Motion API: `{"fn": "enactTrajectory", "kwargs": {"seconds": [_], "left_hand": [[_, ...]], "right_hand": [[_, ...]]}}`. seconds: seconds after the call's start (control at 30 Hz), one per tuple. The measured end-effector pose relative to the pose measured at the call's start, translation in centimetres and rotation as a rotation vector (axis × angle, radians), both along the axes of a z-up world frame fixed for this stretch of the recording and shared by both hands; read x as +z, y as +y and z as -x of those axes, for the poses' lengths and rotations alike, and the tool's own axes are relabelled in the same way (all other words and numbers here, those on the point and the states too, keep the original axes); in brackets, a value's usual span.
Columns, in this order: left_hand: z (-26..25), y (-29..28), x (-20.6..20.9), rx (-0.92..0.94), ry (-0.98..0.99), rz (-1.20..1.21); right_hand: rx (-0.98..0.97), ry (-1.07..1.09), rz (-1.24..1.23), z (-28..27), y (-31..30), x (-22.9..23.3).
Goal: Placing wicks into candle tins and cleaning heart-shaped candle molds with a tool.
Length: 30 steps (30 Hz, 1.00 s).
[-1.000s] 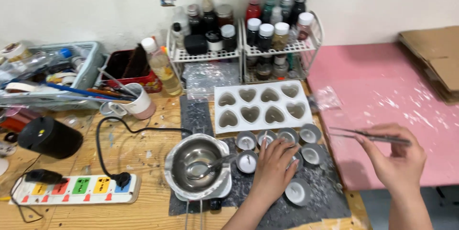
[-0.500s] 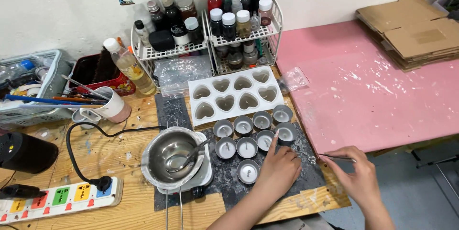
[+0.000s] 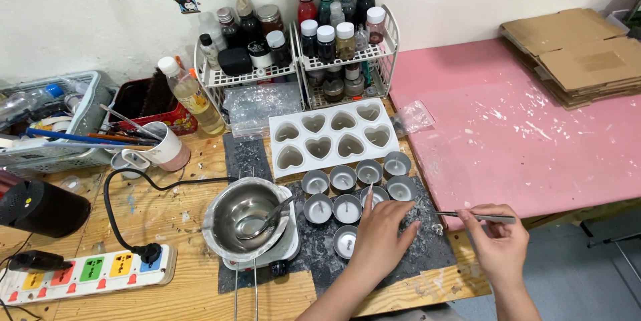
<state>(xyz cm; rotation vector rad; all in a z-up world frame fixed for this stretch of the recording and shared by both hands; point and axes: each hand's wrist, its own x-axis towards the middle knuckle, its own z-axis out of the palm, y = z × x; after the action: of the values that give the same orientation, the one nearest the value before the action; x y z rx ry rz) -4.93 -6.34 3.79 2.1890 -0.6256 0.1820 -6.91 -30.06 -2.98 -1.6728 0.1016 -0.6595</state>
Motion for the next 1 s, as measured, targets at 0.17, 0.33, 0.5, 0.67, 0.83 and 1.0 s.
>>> {"fn": "enactTrajectory", "kwargs": {"seconds": [0.17,0.33,0.5,0.67,0.83,1.0], "left_hand": [[0.0,-0.1,0.5,-0.079,0.449,0.532],[-0.7,-0.4,-3.2,-0.238,0.692,1.003],[-1.1,0.2,-3.5,-0.156,0.622,1.075],[-0.9,0.9,-2.6,-0.124,0.609,1.067],[-0.7,2.3,0.2,-0.061,0.467,0.93],[-0.3,2.9,1.9,0.087,0.059,0.603]], "right_hand": [[0.147,-0.16,-0.242,0.3,1.6,1.1],[0.266,-0.273,-0.328,0.3,4.0,2.5],[0.284,-0.33,-0.48,-0.2,5.2,2.2],[0.337,-0.265,-0.589,-0.2,5.0,2.2],[0.288,-0.257,-0.44,0.1,4.4,4.0],[0.254,-0.275,-0.094,0.6,4.0,6.3]]}}
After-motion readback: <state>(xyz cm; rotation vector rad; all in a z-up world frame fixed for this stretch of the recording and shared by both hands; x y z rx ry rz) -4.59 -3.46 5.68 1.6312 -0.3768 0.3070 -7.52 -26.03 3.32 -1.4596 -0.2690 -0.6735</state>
